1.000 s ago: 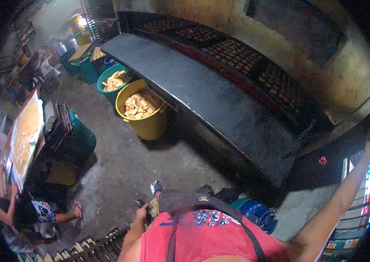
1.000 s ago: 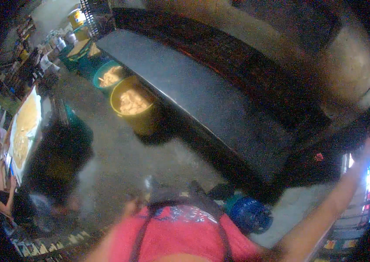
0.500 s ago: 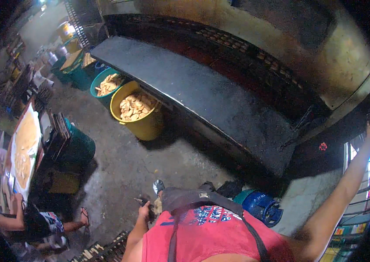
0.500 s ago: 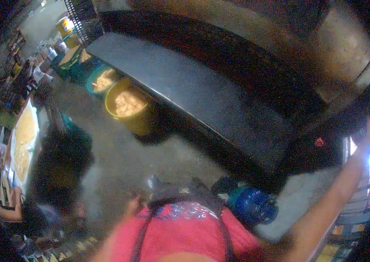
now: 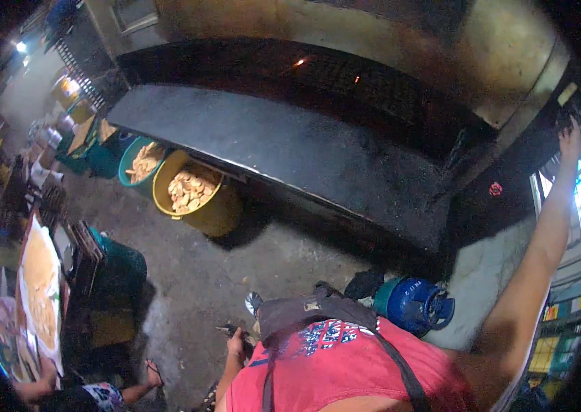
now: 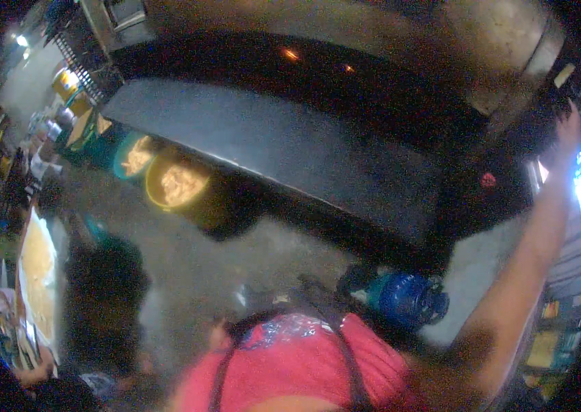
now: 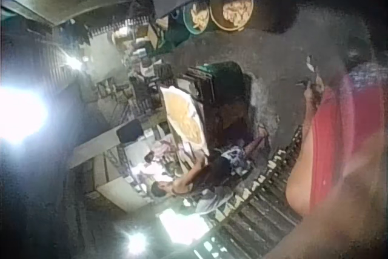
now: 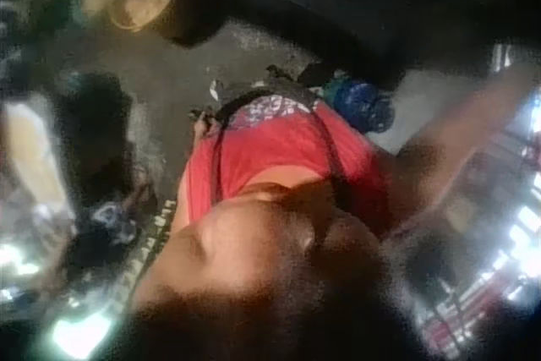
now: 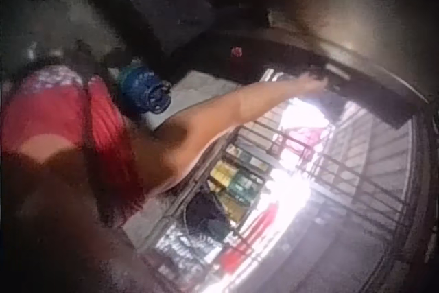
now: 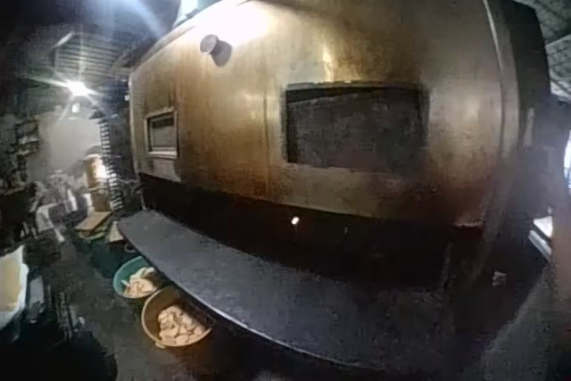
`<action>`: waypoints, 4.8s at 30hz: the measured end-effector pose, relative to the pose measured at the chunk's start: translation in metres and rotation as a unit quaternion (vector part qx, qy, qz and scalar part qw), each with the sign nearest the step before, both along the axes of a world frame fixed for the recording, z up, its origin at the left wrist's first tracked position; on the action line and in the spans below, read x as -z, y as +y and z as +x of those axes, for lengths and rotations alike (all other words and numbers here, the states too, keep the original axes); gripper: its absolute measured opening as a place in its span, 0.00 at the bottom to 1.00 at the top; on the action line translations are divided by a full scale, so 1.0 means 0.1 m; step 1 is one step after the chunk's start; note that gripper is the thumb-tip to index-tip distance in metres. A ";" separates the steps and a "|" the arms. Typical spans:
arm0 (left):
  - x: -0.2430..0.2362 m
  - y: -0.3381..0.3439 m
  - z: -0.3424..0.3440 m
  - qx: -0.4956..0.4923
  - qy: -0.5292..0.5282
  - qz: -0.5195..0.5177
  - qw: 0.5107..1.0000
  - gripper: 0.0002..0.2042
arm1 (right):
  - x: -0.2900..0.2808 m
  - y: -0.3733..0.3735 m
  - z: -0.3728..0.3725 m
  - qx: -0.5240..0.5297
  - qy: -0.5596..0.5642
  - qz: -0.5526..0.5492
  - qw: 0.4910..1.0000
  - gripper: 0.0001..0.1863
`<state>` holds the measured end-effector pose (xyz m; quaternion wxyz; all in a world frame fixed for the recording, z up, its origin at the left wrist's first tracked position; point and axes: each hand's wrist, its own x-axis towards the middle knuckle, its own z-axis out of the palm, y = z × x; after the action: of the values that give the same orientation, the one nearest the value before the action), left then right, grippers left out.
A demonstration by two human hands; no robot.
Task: The person empties trays of baked cookies into buckets using a wooden paddle and later uses the paddle to remove fresh trays of cookies from a large commercial oven.
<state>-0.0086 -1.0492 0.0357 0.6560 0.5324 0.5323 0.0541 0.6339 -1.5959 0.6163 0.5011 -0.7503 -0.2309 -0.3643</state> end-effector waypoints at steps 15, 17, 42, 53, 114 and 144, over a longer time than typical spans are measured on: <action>-0.59 0.04 0.23 -0.062 0.083 -0.049 0.993 0.17 | 0.06 -0.33 0.39 0.056 0.055 -0.002 0.997 0.23; -0.57 0.10 0.18 -0.090 0.114 -0.067 0.987 0.16 | 0.01 -0.37 0.40 0.070 0.052 -0.008 0.996 0.23; -0.04 3.20 -0.26 -0.281 0.063 -0.108 0.952 0.26 | 1.29 7.10 -2.07 -0.548 0.178 -0.379 0.725 0.23; -1.41 6.58 0.22 -0.171 0.016 0.111 0.979 0.29 | 3.49 10.85 -2.84 -0.656 0.238 -0.518 0.494 0.13; -0.77 24.57 -3.62 -0.528 0.209 -0.140 0.811 0.24 | 6.23 29.08 -4.54 -0.407 0.682 -0.398 0.459 0.13; 0.07 34.16 -3.83 -0.326 0.107 -0.091 0.935 0.27 | 5.62 38.79 -4.13 -0.280 0.626 -0.437 0.581 0.15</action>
<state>-0.3917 2.3673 0.0289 0.5873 0.2700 0.7462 0.1593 0.2210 2.2834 0.0546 0.2098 -0.8187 -0.1901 0.4995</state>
